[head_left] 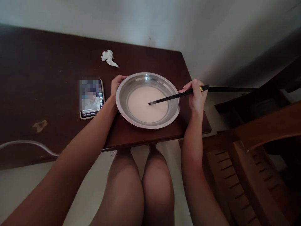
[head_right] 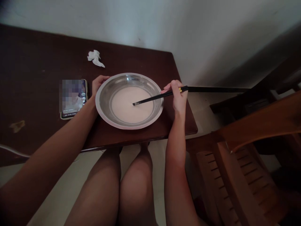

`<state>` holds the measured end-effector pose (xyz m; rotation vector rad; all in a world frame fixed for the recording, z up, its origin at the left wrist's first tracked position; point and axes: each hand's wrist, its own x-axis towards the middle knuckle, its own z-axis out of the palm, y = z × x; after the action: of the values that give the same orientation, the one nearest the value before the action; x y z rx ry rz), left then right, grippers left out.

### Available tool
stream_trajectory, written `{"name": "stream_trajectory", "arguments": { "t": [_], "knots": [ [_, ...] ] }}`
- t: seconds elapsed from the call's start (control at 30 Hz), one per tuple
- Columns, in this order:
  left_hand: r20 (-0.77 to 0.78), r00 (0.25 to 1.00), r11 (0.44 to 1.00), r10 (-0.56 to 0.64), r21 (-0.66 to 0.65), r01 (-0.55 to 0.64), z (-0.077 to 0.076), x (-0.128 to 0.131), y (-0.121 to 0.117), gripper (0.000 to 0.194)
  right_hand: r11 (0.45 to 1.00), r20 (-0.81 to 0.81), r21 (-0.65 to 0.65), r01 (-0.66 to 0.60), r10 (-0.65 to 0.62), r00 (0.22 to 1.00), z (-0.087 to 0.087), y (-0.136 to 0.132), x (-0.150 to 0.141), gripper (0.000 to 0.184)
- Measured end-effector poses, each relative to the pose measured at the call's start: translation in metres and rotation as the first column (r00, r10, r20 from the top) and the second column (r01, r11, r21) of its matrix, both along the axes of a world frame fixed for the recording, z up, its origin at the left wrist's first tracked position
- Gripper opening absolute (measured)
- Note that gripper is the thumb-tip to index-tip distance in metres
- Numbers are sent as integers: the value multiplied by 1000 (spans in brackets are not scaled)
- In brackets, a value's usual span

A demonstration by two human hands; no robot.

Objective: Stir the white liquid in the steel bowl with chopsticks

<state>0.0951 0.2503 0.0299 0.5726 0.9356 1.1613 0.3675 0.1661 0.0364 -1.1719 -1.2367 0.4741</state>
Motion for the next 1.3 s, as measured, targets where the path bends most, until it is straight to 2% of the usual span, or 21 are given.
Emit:
{"name": "stream_trajectory", "arguments": {
  "t": [0.13,0.33,0.53,0.63,0.77,0.83,0.97,1.07,1.17,1.23,1.3],
  "knots": [
    [-32,999,1000,12,9,-12,-1,0,-1,29,993,72,-77,-92,98,993,3,-3,-3,57],
    [-16,1000,1000,-5,7,6,-1,-1,-1,28,998,-6,34,50,-50,999,3,0,0,62],
    [-9,1000,1000,-2,-5,2,1,0,-2,33,993,53,-49,-106,109,993,1,-3,-1,53],
    [-24,1000,1000,-14,17,14,-3,-1,0,30,998,62,-22,-60,61,996,0,0,1,53],
    [-35,999,999,-11,33,12,-7,-2,2,23,999,18,4,40,-40,999,-2,3,5,64],
    [-29,1000,1000,-1,28,2,-7,-2,3,22,1000,16,-2,9,-9,1000,-2,1,4,65],
    [-16,1000,1000,1,20,-1,-7,-1,4,21,993,76,-44,-106,110,991,0,-2,0,55],
    [-11,1000,1000,11,8,-11,-6,-1,4,23,998,79,-25,-63,65,995,0,0,0,55],
    [-5,1000,1000,15,-10,-15,-4,-1,3,28,999,-3,23,32,-32,999,-2,3,3,62],
    [-7,1000,1000,3,-16,-3,-2,-1,2,30,999,-18,25,23,-22,1000,-2,2,3,63],
    [-4,1000,1000,-2,-8,2,-1,-1,1,30,999,18,-16,-45,45,999,-2,0,1,61]
  ]
}}
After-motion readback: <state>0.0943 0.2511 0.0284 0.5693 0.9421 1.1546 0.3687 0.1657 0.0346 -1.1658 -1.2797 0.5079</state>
